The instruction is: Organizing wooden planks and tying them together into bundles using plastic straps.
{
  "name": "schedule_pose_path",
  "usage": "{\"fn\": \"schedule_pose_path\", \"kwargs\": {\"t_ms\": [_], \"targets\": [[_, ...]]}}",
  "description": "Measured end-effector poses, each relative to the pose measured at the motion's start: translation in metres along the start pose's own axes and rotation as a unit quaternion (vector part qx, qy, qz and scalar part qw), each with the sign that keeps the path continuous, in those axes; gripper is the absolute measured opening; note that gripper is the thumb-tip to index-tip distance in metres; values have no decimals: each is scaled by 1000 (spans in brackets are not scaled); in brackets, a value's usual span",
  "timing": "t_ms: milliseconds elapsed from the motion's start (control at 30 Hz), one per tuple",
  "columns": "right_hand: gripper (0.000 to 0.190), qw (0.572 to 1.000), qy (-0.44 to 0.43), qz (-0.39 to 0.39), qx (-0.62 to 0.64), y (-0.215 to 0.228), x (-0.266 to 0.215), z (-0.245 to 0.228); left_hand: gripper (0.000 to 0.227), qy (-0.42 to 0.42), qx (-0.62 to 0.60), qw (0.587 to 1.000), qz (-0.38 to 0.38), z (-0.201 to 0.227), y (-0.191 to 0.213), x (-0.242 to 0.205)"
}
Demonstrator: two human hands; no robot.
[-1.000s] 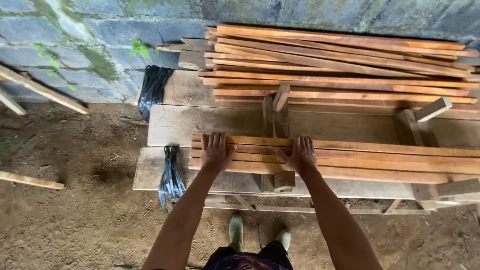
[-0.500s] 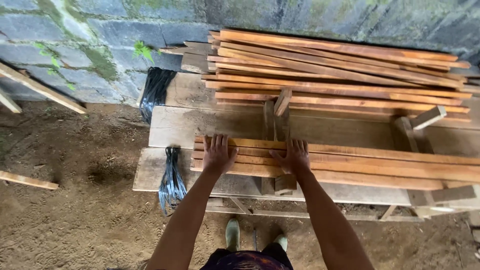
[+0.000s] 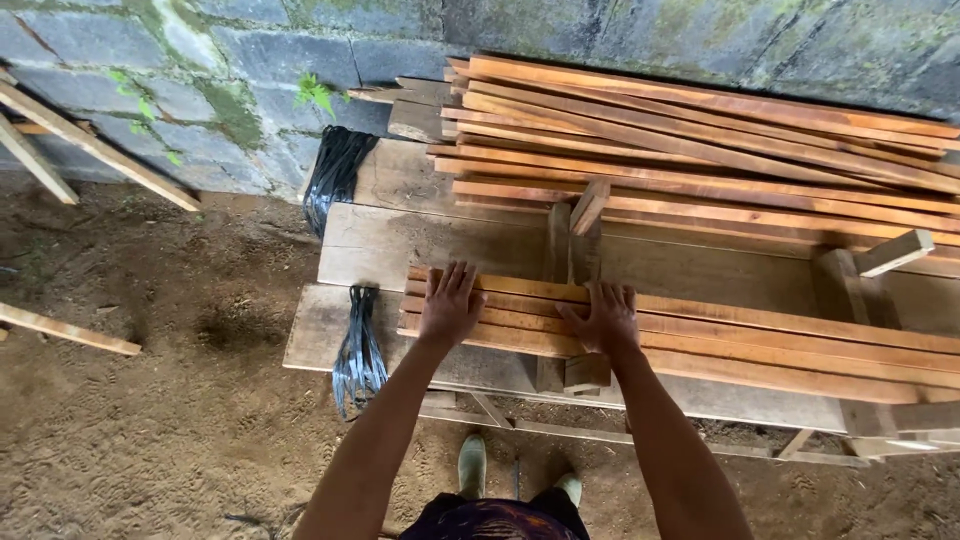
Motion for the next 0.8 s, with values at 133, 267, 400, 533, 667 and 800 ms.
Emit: {"fn": "schedule_pose_path", "kwargs": {"t_ms": [133,267,400,533,667,800], "targets": [[79,998,-27,-54,16,0,2,1,26,38,-157,984,69,-62,-27,-4],[79,995,-39,-89,14,4,-1,-3,37,330,-228,915,33,-139,15,-63],[82,996,-32,-74,31,11,-4,-6,26,340,0,937,-81,-169,21,-120],[78,995,-38,-87,30,12,-4,-7,62,384,52,904,-179,-203,-7,-172],[77,994,-49,-85,49,14,-6,-7,51,384,70,900,-195,-217,-25,-187],[74,994,-56,-83,45,18,-6,-8,47,385,11,916,-113,-206,10,-160]]}}
Point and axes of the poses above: each hand's wrist, its own x-axis towards the middle knuckle, its own y-axis out of the back of the hand, z = x × y, the point moved 10 cm from there along x, towards the middle knuckle, and after that the axes turned 10 degrees about -y, right-handed, at the moved point
